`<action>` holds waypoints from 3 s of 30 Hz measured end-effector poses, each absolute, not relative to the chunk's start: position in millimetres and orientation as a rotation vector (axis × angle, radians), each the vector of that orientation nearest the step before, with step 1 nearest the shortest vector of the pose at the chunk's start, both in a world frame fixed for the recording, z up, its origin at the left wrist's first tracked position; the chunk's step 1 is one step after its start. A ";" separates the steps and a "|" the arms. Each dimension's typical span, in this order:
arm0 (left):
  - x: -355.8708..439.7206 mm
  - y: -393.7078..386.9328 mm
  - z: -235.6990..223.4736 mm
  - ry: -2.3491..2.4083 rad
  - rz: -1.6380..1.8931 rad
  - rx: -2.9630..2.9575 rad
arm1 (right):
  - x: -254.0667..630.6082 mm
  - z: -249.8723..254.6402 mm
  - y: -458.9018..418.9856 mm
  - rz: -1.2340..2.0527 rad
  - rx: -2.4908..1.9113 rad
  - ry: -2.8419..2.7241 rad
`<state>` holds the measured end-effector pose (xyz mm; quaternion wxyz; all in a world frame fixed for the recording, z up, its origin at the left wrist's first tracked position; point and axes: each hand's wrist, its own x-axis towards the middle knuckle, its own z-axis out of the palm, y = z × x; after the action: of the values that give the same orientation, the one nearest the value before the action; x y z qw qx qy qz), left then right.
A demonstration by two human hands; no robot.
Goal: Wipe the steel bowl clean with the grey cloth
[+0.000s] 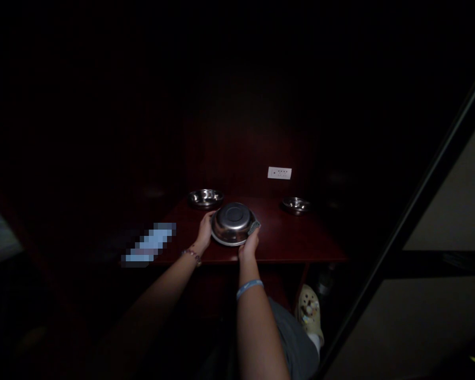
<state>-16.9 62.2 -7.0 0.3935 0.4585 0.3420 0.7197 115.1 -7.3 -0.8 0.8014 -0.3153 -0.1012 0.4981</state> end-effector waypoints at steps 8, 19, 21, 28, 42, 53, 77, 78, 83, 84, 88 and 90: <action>-17.5 67.3 -10.7 0.877 1.827 1.182 | 114.9 -4.4 -4.2 1.033 -0.650 -0.221; -18.0 64.9 -9.5 0.873 1.812 1.181 | 114.6 -4.2 -5.4 1.047 -0.658 -0.242; -17.8 64.3 -8.9 0.875 1.813 1.186 | 114.6 -2.9 -6.1 1.054 -0.655 -0.222; -17.9 65.0 -9.5 0.886 1.832 1.228 | 114.6 -1.2 -6.7 1.055 -0.643 -0.195; -17.4 68.2 -11.7 0.885 1.848 1.249 | 115.5 -3.9 -5.8 1.033 -0.677 -0.240; -17.6 65.9 -9.9 0.870 1.843 1.247 | 115.3 -4.0 -6.2 1.026 -0.684 -0.254; -12.0 48.9 5.0 0.715 1.772 1.151 | 116.9 -2.0 -3.0 1.050 -0.602 -0.322; -11.7 49.4 4.9 0.700 1.762 1.143 | 117.1 -2.0 -2.8 1.056 -0.604 -0.306; -12.3 53.2 2.9 0.671 1.699 1.085 | 117.2 -3.1 -2.8 1.070 -0.592 -0.299; -12.5 53.5 2.6 0.673 1.693 1.076 | 117.1 -3.1 -3.2 1.075 -0.582 -0.314; -12.3 53.0 1.7 0.661 1.722 1.136 | 116.4 -2.4 -4.8 1.069 -0.570 -0.335; -11.8 53.0 0.4 0.644 1.730 1.186 | 116.4 -2.0 -4.8 1.070 -0.577 -0.333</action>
<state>-11.8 53.0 0.4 0.4564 0.4809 0.2613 0.7015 116.4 -4.8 -2.0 0.8079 -0.2696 -0.1556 0.5003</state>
